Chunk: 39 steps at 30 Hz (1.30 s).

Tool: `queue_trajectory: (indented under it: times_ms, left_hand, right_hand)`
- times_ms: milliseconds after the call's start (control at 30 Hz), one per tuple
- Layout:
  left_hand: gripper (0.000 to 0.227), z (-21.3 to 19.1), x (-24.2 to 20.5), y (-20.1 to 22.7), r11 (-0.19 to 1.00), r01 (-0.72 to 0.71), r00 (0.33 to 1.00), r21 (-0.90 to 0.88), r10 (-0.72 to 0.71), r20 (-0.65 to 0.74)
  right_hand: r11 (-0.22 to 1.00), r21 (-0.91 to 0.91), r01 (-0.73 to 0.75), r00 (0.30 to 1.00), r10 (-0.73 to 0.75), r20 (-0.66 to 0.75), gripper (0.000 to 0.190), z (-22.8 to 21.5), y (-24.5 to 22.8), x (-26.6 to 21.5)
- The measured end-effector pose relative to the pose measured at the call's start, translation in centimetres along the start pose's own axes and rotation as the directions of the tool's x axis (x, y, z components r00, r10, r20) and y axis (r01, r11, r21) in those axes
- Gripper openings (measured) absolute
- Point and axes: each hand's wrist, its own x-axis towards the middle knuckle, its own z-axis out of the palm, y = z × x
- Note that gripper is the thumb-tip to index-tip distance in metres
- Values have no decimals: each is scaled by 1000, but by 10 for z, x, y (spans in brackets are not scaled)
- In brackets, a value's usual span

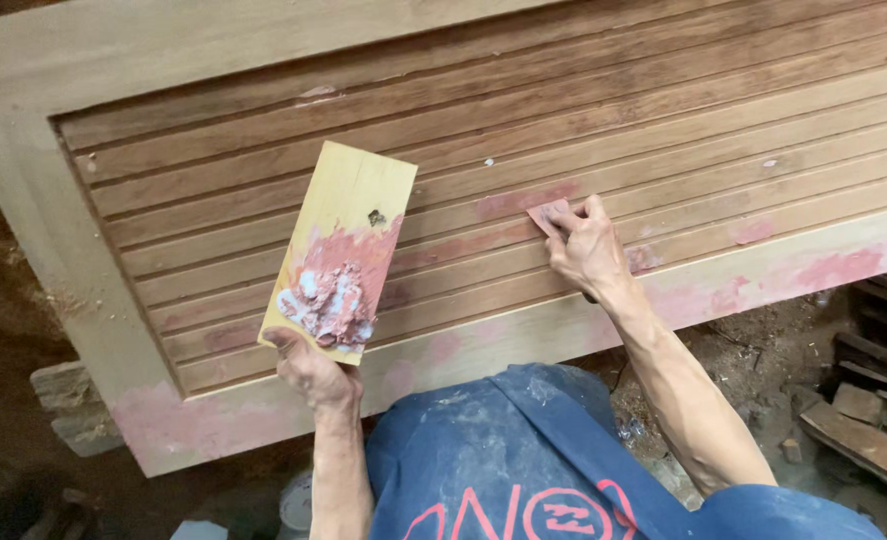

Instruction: The person applies a pinkish filler paste to a wooden door panel using a putty knife. They scoop filler from a small wooden board and spread it into the grooves and gaps of the slatted panel, working methodically across the surface.

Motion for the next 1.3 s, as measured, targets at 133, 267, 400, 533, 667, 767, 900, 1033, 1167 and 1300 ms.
queue_trajectory:
  times_ms: [133, 267, 400, 533, 667, 767, 900, 1033, 1167, 1300]
  left_hand:
    - [94, 3, 4, -5, 998, -6, 1000, 59, 6, -3]
    - [95, 6, 5, -11, 995, -11, 998, 99, 4, 67]
    - [94, 10, 8, -13, 995, -36, 997, 98, 30, 70]
    - [90, 10, 12, -18, 989, -63, 996, 131, 54, 73]
    - [92, 7, 16, -15, 991, -58, 998, 119, 53, 42]
    - [93, 0, 10, -1, 983, -96, 995, 158, 92, 34]
    - [95, -7, -3, 11, 978, -157, 985, 136, 145, 97]
    - [95, -13, -25, 4, 987, -141, 984, 76, 132, 123]
    - [84, -26, -52, -15, 987, -156, 976, -43, 147, -161]
    - [86, -32, -81, -14, 962, -234, 917, -139, 171, -360]
  right_hand:
    - [851, 122, -512, 858, 512, 33, 32, -22, 11, 16]
    - [766, 110, -634, 772, 636, 16, 24, -2, 23, 44]
    - [782, 106, -614, 789, 608, 88, 21, 52, -3, 51]
    - [916, 56, -396, 908, 382, 172, 20, 86, -73, 51]
    - [989, 9, -148, 823, 118, 556, 21, 81, -131, 47]
    - [573, 527, -628, 713, 151, 685, 27, 57, -126, 33]
    - [376, 717, -587, 787, 55, 615, 53, 15, -51, -6]
    - [324, 746, -582, 812, 272, 516, 50, -19, 36, -46]
    - [283, 731, -621, 784, 253, 567, 50, -21, 64, -64]
    - [428, 705, -565, 814, 148, 562, 48, 1, 31, -60]
